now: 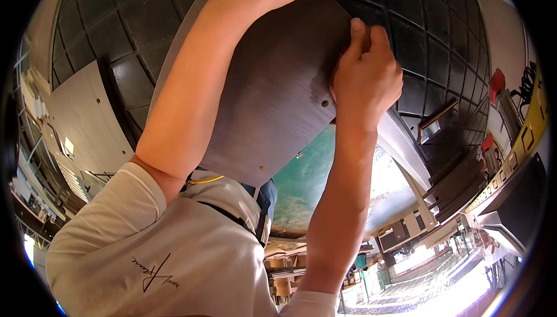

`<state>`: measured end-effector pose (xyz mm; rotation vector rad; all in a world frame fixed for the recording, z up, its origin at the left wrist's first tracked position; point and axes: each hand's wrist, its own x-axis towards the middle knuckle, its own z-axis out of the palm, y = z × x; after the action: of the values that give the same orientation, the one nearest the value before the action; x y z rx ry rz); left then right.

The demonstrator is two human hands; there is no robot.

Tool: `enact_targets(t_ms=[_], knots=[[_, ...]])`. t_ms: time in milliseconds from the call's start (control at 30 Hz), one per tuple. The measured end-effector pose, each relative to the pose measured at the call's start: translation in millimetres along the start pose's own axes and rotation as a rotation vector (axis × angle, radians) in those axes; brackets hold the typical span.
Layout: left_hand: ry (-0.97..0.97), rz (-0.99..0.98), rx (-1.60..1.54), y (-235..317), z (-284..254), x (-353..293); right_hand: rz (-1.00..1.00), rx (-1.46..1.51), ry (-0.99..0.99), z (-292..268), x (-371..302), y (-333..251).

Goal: The person applies a label to a grey rectangular panel, then pours water from a plastic bottle onto the surface. They wipe the panel with a brown cloth, repeating the wetting and wiping process. Finally, they use a yellow tool to scrape the surface of the panel.

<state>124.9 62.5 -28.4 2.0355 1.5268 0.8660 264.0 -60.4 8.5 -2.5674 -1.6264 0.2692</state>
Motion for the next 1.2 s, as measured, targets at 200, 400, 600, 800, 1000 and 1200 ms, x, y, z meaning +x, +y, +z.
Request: enact_targets(t_ms=[200,400,600,800,1000,1200], knots=[[0.015,-0.008,-0.010,6,2,-2,-0.113,-0.036,0.095,13,-57,19],[0.079,0.024,-0.020,-2,3,-2,-0.052,-0.147,0.086,12,-25,2],[0.080,0.028,-0.034,-1,5,-1,-0.054,-0.110,0.072,12,-21,4],[0.042,0.006,-0.035,-1,3,-2,-0.128,0.043,0.147,22,-73,3],[0.021,-0.001,-0.051,0,2,-2,-0.088,-0.114,0.156,15,-19,0],[-0.077,-0.052,-0.042,6,-3,0,-0.124,-0.122,0.196,22,-50,9]])
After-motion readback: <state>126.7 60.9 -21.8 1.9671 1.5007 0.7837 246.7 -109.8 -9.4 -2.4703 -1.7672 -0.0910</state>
